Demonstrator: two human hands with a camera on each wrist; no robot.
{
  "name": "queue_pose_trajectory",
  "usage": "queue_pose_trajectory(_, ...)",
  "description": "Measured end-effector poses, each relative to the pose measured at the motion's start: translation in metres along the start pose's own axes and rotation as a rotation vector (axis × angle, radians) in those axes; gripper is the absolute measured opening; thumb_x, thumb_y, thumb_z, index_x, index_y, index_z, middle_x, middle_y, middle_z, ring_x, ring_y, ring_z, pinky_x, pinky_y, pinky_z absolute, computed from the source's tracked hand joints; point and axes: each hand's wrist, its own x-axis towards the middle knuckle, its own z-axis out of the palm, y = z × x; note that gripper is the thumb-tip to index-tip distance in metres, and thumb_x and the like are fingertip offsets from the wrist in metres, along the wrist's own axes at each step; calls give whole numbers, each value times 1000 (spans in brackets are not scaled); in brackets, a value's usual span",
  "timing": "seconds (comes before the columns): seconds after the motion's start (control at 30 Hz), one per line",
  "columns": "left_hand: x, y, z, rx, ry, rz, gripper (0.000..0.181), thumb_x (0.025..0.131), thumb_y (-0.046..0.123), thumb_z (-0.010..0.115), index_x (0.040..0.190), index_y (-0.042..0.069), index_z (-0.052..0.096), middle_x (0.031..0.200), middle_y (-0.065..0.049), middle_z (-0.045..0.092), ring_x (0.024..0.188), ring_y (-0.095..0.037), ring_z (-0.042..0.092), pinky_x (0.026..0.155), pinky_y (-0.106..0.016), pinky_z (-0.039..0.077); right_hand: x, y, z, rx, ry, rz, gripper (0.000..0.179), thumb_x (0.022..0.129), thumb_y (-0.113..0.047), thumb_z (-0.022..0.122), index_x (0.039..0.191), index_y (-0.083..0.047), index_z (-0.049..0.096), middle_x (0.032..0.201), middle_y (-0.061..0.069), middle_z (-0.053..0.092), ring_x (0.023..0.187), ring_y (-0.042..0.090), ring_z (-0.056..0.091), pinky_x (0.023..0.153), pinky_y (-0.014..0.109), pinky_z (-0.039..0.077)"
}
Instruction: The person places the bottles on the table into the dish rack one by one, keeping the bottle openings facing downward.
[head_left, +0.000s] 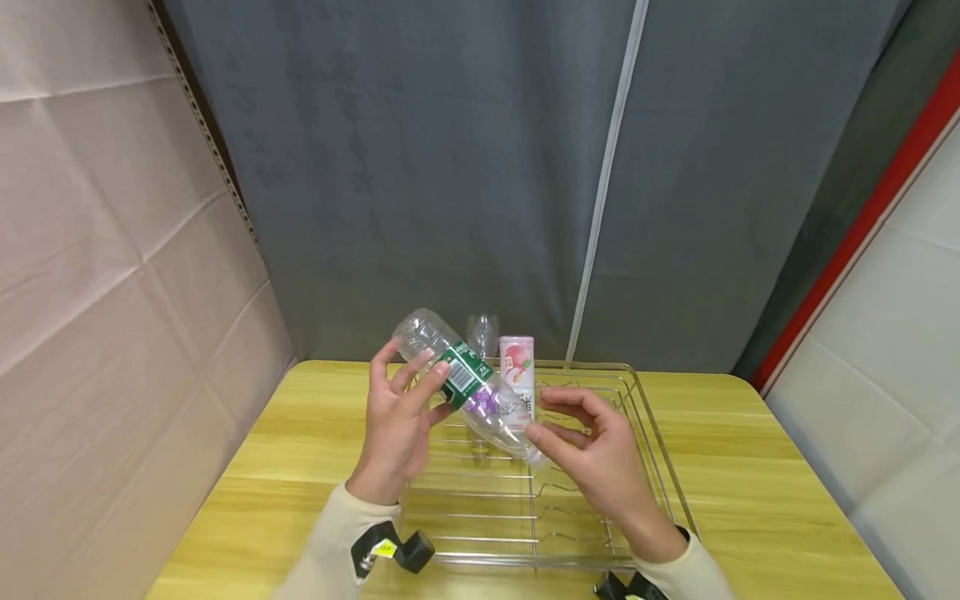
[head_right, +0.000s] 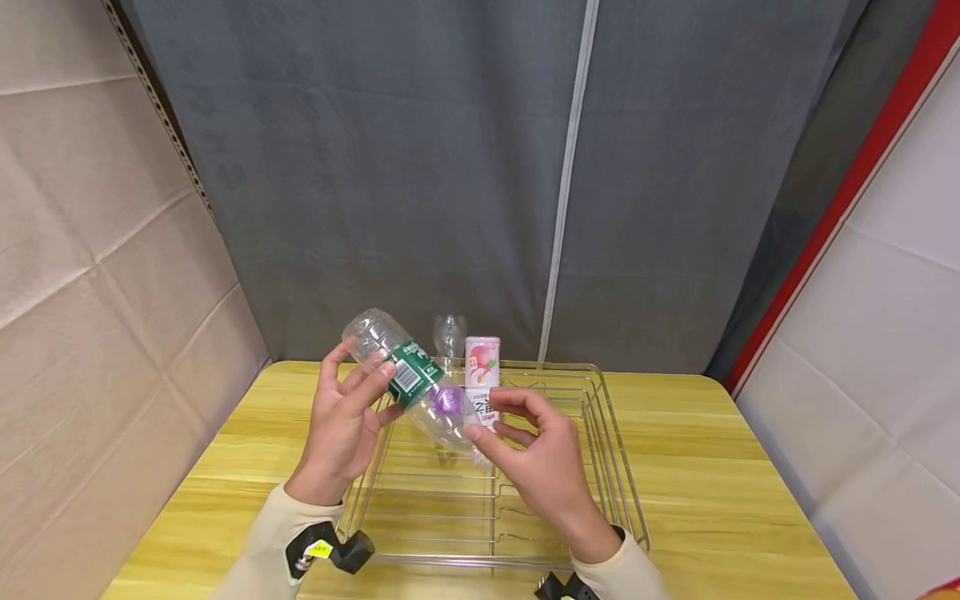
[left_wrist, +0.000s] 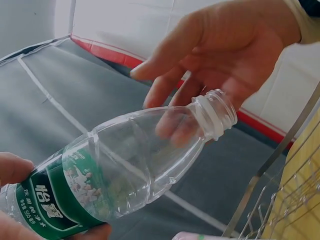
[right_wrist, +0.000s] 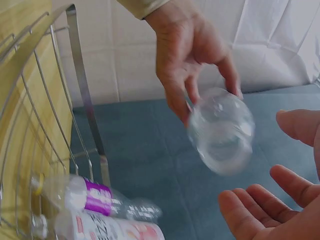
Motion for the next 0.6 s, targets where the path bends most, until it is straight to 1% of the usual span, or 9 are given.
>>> queue_pose_trajectory(0.13, 10, 10, -11, 17, 10, 3, 79, 97, 4, 71, 156, 27, 25, 146, -9, 45, 115, -26, 64, 86, -41, 65, -4, -4, -17, -47, 12, 6, 38, 89, 3, 81, 124, 3, 68, 127, 2, 69, 116, 9, 70, 91, 30, 64)
queue_pose_trajectory(0.33, 28, 24, -30, 120, 5, 3, 79, 97, 4, 72, 156, 30, 26, 145, -7, 46, 121, -30, 61, 87, -42, 64, -13, -7, -47, -143, 34, 57, 37, 94, -5, 79, 130, -1, 67, 130, -5, 69, 118, 6, 68, 91, 22, 62)
queue_pose_trajectory(0.47, 40, 30, -41, 192, 9, -2, 82, 97, 4, 73, 158, 29, 25, 146, -8, 46, 123, -32, 61, 89, -44, 64, -20, -4, -66, -215, 44, 116, 41, 97, -12, 78, 135, -4, 66, 132, -9, 68, 120, 2, 67, 91, 20, 62)
queue_pose_trajectory(0.6, 53, 32, -52, 269, 1, -21, 86, 96, 7, 76, 162, 29, 24, 150, -9, 45, 124, -32, 61, 90, -43, 65, -27, -1, -82, -245, 51, 209, 44, 99, -21, 77, 139, -8, 64, 133, -14, 67, 120, -3, 65, 90, 19, 62)
